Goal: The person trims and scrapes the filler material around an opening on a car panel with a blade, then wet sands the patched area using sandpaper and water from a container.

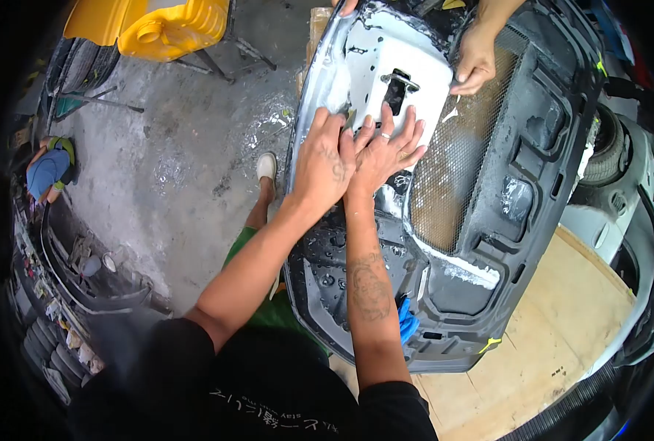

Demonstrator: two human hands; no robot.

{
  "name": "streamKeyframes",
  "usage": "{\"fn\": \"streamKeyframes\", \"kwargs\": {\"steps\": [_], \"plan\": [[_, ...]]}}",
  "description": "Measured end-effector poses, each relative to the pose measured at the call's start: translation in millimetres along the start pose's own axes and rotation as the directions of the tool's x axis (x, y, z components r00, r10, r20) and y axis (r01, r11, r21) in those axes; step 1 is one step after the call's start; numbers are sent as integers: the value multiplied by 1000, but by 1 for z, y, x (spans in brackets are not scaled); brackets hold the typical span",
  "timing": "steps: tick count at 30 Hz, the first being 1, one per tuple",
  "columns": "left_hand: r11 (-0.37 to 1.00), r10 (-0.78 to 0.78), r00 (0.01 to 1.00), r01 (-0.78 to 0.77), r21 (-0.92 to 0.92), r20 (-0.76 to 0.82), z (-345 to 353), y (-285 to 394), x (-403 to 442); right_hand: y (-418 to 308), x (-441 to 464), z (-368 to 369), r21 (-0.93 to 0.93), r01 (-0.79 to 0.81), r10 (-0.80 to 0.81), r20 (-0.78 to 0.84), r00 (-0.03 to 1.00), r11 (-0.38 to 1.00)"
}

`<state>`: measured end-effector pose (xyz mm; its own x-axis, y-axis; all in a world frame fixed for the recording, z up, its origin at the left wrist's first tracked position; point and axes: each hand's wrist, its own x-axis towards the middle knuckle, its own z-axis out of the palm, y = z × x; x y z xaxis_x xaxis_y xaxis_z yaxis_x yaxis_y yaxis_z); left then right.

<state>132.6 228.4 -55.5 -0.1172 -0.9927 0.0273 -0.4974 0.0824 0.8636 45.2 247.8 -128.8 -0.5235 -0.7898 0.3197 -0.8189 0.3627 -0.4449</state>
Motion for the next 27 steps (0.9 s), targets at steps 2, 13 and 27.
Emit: {"fn": "streamKeyframes", "kwargs": {"steps": [2, 13, 27], "plan": [[1000, 25, 1000, -24, 18, -12, 2, -4, 14, -8, -1, -3, 16, 11, -10, -48, 999, 1000], [1000, 16, 1000, -16, -11, -23, -1, 5, 1, -4, -1, -1, 3, -12, 12, -6, 1000, 1000], [998, -53, 990, 56, 13, -130, -16, -31, -4, 24, -4, -31, -79, 246, -227, 197, 954, 966]]}}
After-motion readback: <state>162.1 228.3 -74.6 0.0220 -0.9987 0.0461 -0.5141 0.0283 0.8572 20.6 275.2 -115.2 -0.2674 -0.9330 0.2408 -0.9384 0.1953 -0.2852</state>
